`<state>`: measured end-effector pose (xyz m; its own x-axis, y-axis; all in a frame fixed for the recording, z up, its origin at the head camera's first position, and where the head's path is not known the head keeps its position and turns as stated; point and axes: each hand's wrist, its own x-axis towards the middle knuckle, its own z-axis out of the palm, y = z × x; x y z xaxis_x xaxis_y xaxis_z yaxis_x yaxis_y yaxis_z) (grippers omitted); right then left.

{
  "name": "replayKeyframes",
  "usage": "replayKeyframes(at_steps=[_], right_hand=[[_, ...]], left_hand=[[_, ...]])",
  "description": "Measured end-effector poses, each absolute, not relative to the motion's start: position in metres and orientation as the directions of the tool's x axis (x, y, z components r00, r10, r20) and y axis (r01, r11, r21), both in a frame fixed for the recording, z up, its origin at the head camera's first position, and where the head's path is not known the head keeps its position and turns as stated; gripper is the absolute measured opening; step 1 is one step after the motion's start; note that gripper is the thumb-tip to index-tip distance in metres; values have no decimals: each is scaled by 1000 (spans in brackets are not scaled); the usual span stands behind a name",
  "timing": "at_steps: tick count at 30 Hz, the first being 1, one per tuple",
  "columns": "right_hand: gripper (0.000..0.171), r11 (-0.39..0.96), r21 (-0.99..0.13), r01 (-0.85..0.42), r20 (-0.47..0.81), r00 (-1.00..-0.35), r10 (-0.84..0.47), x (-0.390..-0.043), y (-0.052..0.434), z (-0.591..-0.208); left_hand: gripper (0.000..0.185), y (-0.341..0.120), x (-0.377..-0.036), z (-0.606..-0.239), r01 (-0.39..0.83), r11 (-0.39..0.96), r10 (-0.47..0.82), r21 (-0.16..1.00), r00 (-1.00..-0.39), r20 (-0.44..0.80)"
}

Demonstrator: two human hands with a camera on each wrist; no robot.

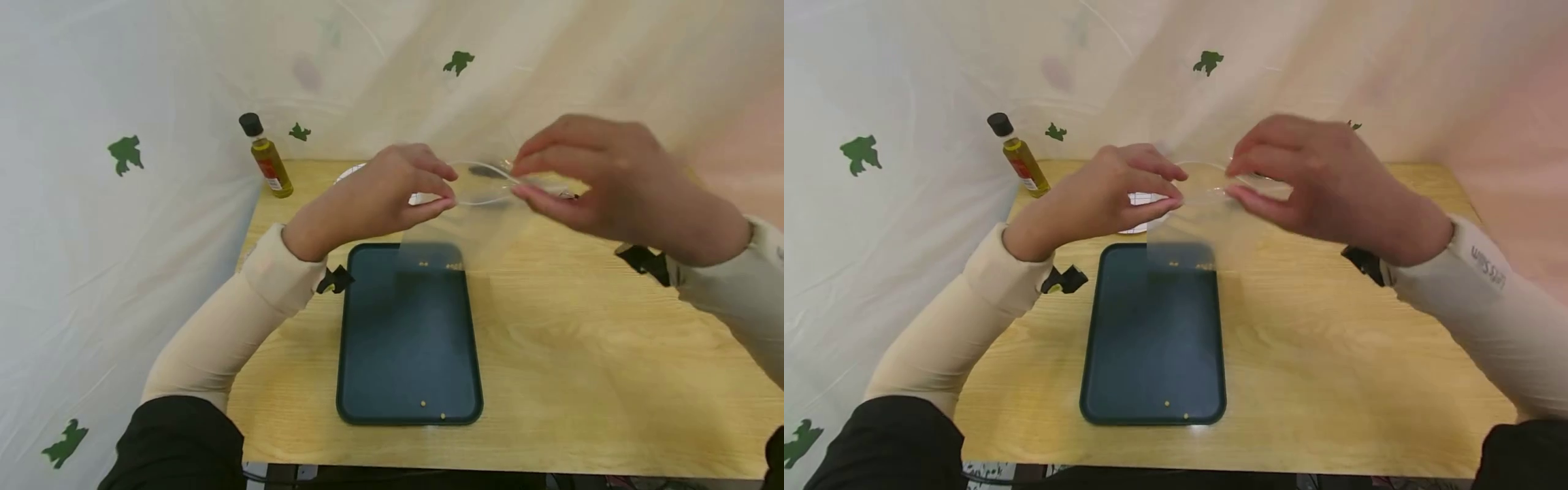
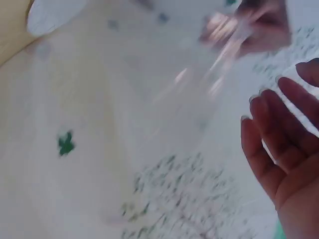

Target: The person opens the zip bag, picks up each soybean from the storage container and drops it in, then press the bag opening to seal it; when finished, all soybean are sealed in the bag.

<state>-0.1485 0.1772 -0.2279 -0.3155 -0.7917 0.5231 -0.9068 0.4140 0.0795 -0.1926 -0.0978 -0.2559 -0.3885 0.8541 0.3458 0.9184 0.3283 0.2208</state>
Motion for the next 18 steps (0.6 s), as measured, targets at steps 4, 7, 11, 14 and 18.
replayKeyframes(at_steps=[4,7,11,14,18], right_hand=[[35,233,87,-968,460,-169,-872,-121,152,-261],[18,163,-8,-987,279,-158,-947,-107,135,-310],[14,122,-130,-984,47,-129,-991,-85,113,-382],[18,106,-207,-973,-53,-97,-994,-70,103,-420],[18,83,-223,-971,-69,-70,-995,-64,97,-443]], left_hand=[[21,-99,-194,-257,923,318,859,218,-378,345],[19,-97,-193,-255,924,322,860,206,-377,344],[18,-94,-188,-254,918,341,860,201,-391,328],[19,-92,-185,-255,914,349,863,209,-400,309],[19,-89,-184,-255,916,345,862,204,-395,318]])
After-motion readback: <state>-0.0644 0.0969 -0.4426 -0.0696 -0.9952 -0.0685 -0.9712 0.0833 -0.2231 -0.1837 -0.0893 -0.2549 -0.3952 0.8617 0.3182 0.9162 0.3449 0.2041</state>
